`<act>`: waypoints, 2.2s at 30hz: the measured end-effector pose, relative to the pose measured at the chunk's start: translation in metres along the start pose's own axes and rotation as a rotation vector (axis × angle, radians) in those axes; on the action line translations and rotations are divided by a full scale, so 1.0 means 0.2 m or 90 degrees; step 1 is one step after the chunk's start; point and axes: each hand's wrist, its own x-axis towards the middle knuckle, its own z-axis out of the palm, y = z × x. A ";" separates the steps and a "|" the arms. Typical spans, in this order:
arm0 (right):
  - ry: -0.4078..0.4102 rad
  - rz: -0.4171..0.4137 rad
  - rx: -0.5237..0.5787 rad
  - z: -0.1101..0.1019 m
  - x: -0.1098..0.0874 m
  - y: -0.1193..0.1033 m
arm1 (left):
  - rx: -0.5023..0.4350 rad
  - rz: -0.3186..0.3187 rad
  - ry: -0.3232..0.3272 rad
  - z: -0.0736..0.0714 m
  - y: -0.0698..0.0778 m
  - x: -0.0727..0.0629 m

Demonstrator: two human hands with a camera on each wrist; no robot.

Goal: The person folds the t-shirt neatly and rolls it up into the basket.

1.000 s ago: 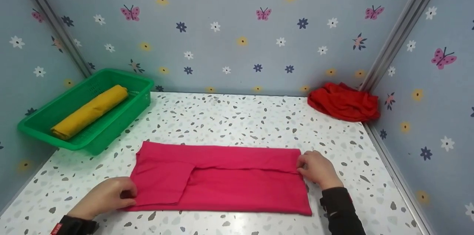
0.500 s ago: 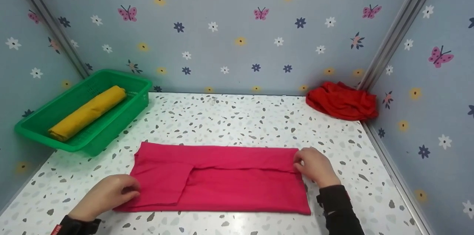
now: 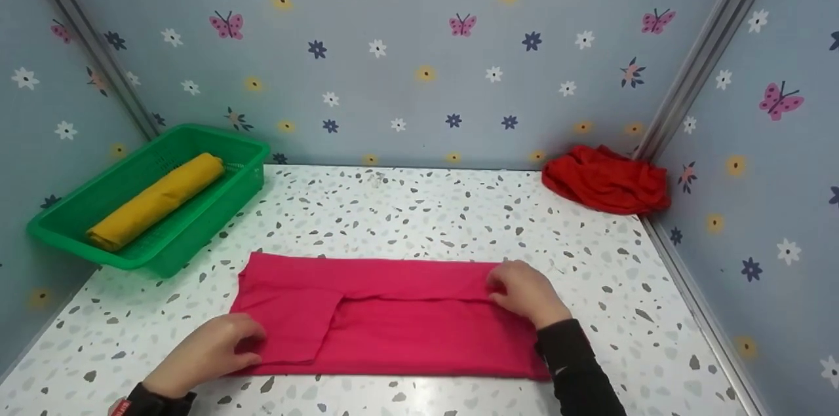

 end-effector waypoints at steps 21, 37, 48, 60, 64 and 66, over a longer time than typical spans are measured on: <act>-0.021 0.009 -0.031 0.05 0.04 -0.02 | 0.052 -0.038 0.022 0.06 0.03 0.12; 0.002 0.067 -0.039 0.05 0.09 0.03 | 0.129 -0.065 0.103 0.07 -0.12 0.45; 0.005 0.108 -0.046 0.06 0.11 0.04 | 0.170 -0.116 0.085 0.06 -0.21 0.68; 0.002 0.135 -0.032 0.06 0.10 0.02 | 0.133 -0.207 0.112 0.08 -0.22 0.81; -0.013 0.154 -0.032 0.06 0.08 0.01 | 0.121 -0.211 0.085 0.05 -0.23 0.83; -0.024 0.170 -0.031 0.06 0.07 0.00 | 0.117 -0.210 0.071 0.04 -0.23 0.83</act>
